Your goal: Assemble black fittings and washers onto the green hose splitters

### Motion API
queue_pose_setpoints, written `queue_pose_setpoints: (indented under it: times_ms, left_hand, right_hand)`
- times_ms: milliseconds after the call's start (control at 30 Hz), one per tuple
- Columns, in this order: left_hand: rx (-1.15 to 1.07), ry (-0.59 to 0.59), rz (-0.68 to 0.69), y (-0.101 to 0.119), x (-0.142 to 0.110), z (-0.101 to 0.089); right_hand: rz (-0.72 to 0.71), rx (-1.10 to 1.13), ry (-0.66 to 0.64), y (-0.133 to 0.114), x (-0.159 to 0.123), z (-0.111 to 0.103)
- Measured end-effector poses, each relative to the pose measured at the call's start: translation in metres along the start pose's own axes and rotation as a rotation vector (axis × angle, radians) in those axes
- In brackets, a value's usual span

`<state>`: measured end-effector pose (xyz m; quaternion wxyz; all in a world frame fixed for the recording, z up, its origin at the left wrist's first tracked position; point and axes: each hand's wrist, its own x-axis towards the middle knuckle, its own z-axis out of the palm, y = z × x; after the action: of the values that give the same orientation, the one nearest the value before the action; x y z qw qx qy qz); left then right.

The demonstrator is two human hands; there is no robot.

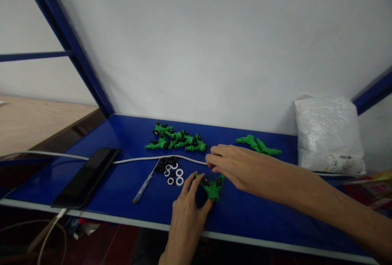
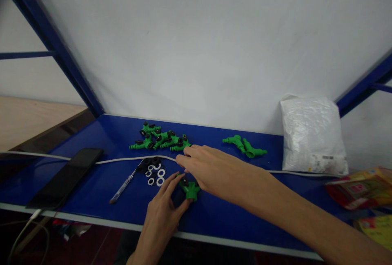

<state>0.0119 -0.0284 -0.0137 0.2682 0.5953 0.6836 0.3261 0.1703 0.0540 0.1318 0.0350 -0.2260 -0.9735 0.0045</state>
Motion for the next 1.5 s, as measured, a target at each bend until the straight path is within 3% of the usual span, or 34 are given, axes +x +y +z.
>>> queue_pose_setpoints:
  times_ms: [267, 433, 600, 867, 1067, 1267, 1500]
  left_hand:
    - [-0.052, -0.015, -0.032, 0.002, 0.001, 0.0]
    - [-0.059, -0.032, -0.068, 0.0, 0.0, 0.0]
    - [-0.034, 0.006, -0.048, 0.003, 0.0, -0.002]
    - [0.039, 0.008, -0.057, 0.008, 0.0, -0.006]
    - [0.073, 0.005, -0.059, 0.009, 0.0, -0.006]
    - [0.098, -0.04, -0.088, 0.01, 0.001, -0.006]
    - [0.097, -0.064, -0.115, 0.013, 0.001, -0.008]
  right_hand:
    - [0.013, 0.012, -0.149, -0.003, 0.021, -0.013]
    - [-0.004, 0.033, -0.131, 0.003, 0.016, -0.012]
    - [0.078, -0.075, -0.165, -0.002, 0.018, -0.012]
    - [-0.142, 0.015, 0.014, 0.014, 0.002, 0.003]
    - [-0.048, -0.088, 0.028, 0.013, 0.006, 0.005]
    - [-0.207, 0.007, -0.01, 0.011, -0.005, -0.01]
    - [-0.183, -0.102, 0.056, 0.015, 0.003, 0.003]
